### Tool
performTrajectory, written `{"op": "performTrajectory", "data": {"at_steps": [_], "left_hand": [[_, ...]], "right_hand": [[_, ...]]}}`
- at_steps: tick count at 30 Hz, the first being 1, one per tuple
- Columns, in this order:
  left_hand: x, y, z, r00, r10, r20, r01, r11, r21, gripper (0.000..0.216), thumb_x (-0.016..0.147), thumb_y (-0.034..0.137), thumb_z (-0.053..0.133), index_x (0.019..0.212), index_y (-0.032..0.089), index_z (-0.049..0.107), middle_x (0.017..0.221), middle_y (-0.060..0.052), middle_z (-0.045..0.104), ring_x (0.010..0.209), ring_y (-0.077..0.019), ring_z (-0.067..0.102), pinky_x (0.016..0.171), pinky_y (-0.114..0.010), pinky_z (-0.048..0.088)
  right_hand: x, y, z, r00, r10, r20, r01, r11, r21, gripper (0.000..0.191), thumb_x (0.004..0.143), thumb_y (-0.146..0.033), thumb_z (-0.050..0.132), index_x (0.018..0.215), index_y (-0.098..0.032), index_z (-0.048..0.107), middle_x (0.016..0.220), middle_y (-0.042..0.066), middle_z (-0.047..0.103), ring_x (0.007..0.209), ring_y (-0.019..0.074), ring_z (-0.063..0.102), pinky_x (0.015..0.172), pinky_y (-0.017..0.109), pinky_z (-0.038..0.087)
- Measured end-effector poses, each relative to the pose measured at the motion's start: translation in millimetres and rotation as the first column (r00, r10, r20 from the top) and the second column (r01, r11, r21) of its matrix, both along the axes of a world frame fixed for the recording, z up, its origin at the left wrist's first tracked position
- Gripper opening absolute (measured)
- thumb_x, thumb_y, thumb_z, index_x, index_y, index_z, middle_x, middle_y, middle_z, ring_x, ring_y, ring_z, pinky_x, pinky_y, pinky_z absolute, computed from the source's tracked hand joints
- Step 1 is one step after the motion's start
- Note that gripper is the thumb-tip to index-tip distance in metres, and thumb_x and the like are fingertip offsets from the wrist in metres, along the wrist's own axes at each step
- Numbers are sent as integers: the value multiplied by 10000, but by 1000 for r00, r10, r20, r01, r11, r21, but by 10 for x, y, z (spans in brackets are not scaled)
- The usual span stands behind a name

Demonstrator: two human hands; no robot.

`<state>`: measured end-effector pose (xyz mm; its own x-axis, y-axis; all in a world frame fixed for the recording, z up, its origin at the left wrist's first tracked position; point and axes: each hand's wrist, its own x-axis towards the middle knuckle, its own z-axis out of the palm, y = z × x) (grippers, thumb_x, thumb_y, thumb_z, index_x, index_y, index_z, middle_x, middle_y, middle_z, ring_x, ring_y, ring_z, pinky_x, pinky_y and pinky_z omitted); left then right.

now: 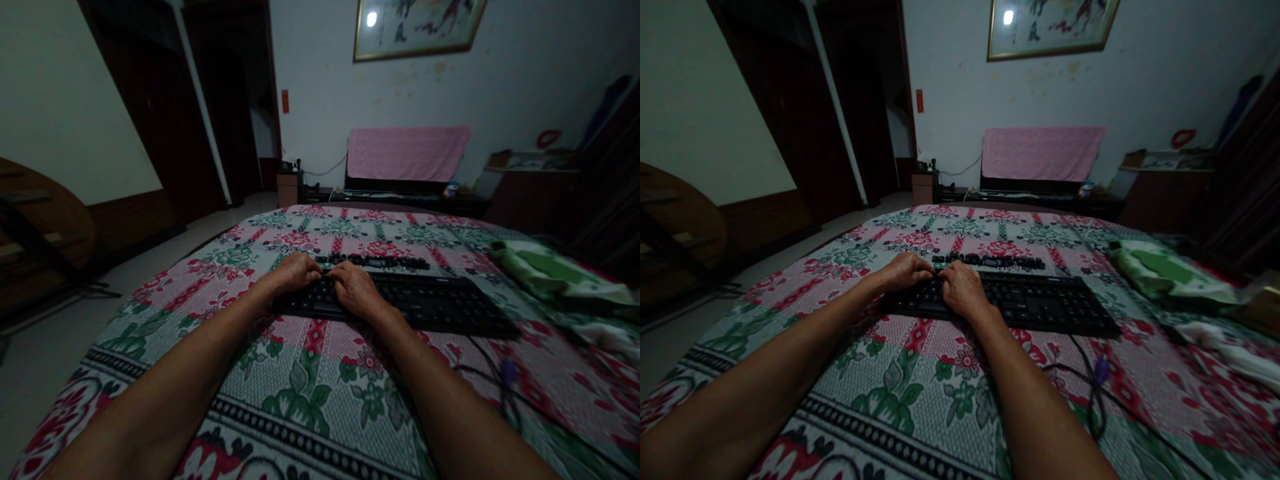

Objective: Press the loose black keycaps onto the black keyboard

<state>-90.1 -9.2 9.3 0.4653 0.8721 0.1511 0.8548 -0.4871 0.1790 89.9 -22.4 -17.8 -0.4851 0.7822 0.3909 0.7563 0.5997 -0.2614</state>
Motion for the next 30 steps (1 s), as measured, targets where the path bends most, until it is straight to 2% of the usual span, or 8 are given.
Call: {"op": "performTrajectory", "data": {"at_steps": [7, 11, 17, 23, 30], "left_hand": [[19, -36, 71, 991, 31, -133, -27, 999, 27, 293, 763, 286, 492, 996, 300, 669, 889, -3, 700, 820, -161, 609, 681, -222, 412], [42, -64, 82, 987, 61, -151, -54, 997, 45, 300, 764, 288, 489, 1007, 319, 661, 872, -4, 702, 801, -158, 611, 667, -220, 409], [49, -64, 69, 991, 65, -117, -61, 997, 38, 294, 757, 263, 486, 972, 305, 680, 868, -23, 704, 797, -178, 621, 660, -237, 415], [13, 8, 25, 997, 52, -58, -55, 998, -41, 304, 736, 246, 497, 975, 300, 677, 864, 4, 707, 764, -138, 616, 647, -203, 413], [-19, 9, 20, 997, 52, 57, -47, 994, -99, 287, 735, 263, 505, 953, 256, 692, 827, 12, 708, 724, -132, 612, 637, -198, 424]], "right_hand": [[3, 9, -12, 1000, -6, 5, 6, 1000, 6, 301, 810, -167, 401, 988, -199, 642, 1023, 67, 563, 949, 168, 505, 856, 278, 370], [10, -2, -17, 1000, 23, 16, -23, 1000, 20, 334, 794, -143, 411, 1032, -231, 629, 1032, 51, 562, 953, 167, 498, 858, 283, 363], [19, -24, -4, 998, 47, 38, -48, 999, 26, 380, 785, -132, 425, 1082, -281, 608, 1072, 32, 552, 982, 176, 483, 878, 302, 343], [11, -40, 16, 997, 50, 60, -49, 999, -14, 382, 802, -145, 415, 1099, -289, 606, 1082, 38, 547, 990, 173, 479, 884, 305, 347], [20, 2, 23, 997, 71, -5, -71, 997, -26, 382, 781, -118, 409, 1072, -246, 620, 1070, 39, 580, 993, 155, 502, 894, 279, 362]]}}
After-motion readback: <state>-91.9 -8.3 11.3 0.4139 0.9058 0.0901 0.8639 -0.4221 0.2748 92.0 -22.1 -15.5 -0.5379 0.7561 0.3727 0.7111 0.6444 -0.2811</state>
